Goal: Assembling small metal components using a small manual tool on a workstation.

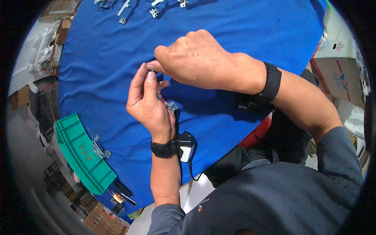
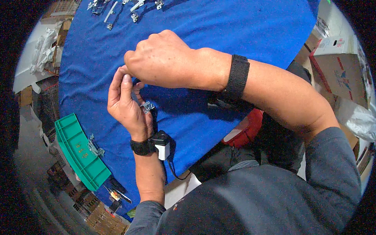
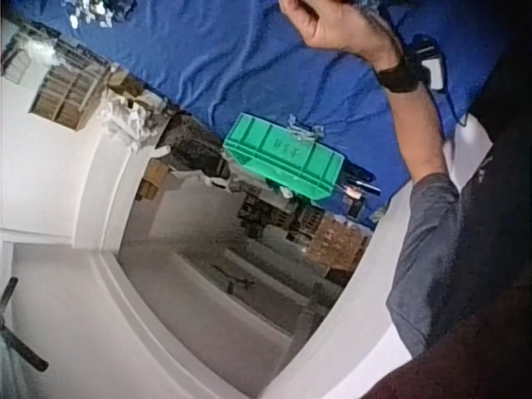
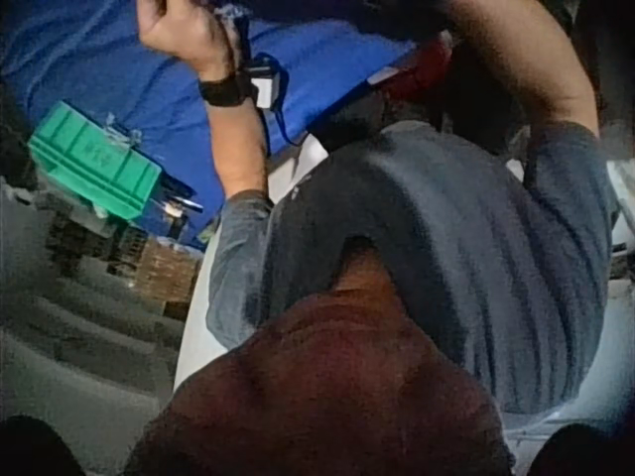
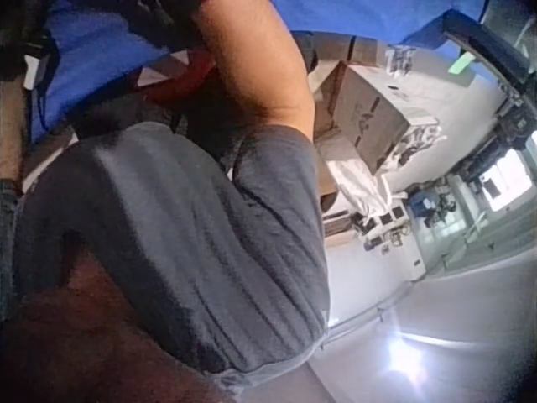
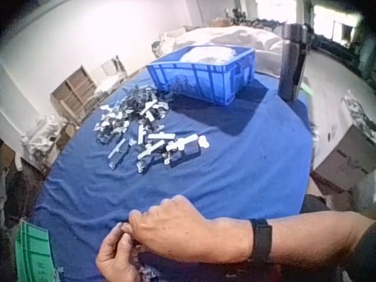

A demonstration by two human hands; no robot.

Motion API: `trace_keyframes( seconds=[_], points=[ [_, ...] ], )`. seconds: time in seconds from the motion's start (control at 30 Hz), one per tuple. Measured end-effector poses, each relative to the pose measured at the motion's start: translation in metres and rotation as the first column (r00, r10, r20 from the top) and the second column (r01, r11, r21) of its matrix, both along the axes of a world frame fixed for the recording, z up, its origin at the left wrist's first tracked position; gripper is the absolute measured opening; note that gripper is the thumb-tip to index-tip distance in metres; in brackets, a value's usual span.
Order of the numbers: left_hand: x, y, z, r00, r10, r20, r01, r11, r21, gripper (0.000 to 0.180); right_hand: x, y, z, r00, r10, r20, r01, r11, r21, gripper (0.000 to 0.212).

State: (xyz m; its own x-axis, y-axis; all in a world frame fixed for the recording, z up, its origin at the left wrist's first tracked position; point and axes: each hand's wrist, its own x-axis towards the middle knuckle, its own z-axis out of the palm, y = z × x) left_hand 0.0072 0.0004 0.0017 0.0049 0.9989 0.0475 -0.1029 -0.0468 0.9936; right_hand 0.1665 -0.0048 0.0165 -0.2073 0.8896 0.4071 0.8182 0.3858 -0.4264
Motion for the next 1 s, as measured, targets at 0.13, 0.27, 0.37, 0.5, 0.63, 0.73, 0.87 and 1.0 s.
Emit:
trace_keyframes(
  seconds=[0.13, 0.27, 0.37, 0.5, 0.63, 0.73, 0.87, 1.0],
  points=[
    [0.002, 0.0, 0.001, 1.0, 0.02, -0.006, -0.02, 1.0, -0.006, 0.023, 0.001, -0.001, 0.002, 0.999, -0.009, -0.051, 0.008, 1.0, -0.02, 0.023],
    [0.0, 0.0, 0.0, 1.0, 0.015, 0.014, -0.015, 1.0, 0.0, 0.024, -0.002, 0.001, 0.001, 0.99, -0.026, -0.138, 0.021, 0.999, -0.036, 0.023],
    [-0.004, 0.0, 0.001, 0.999, -0.028, -0.039, 0.028, 0.999, -0.015, 0.027, -0.003, 0.001, 0.001, 0.982, -0.02, -0.187, 0.018, 1.0, -0.014, 0.024],
    [-0.005, 0.001, 0.0, 0.999, -0.017, -0.032, 0.017, 1.0, -0.006, 0.027, 0.002, -0.002, 0.007, 0.992, 0.029, -0.122, -0.035, 0.998, -0.052, 0.027],
    [-0.004, 0.0, 0.001, 0.999, -0.014, -0.04, 0.013, 1.0, -0.02, 0.028, -0.002, 0.0, 0.0, 0.985, 0.008, -0.174, -0.006, 1.0, 0.014, 0.026],
    [-0.003, 0.0, 0.001, 1.0, -0.021, 0.003, 0.021, 1.0, -0.022, 0.028, -0.003, -0.001, -0.001, 0.983, -0.005, -0.182, 0.007, 1.0, 0.008, 0.026],
    [-0.005, 0.001, 0.0, 1.0, -0.011, -0.017, 0.011, 1.0, -0.016, 0.027, 0.001, 0.0, -0.003, 0.994, 0.036, -0.1, -0.039, 0.999, -0.029, 0.027],
    [-0.003, 0.0, -0.001, 1.0, -0.007, -0.001, 0.007, 0.999, -0.033, 0.027, -0.001, -0.001, -0.002, 0.988, 0.009, -0.153, -0.01, 1.0, -0.003, 0.028]
  ],
)
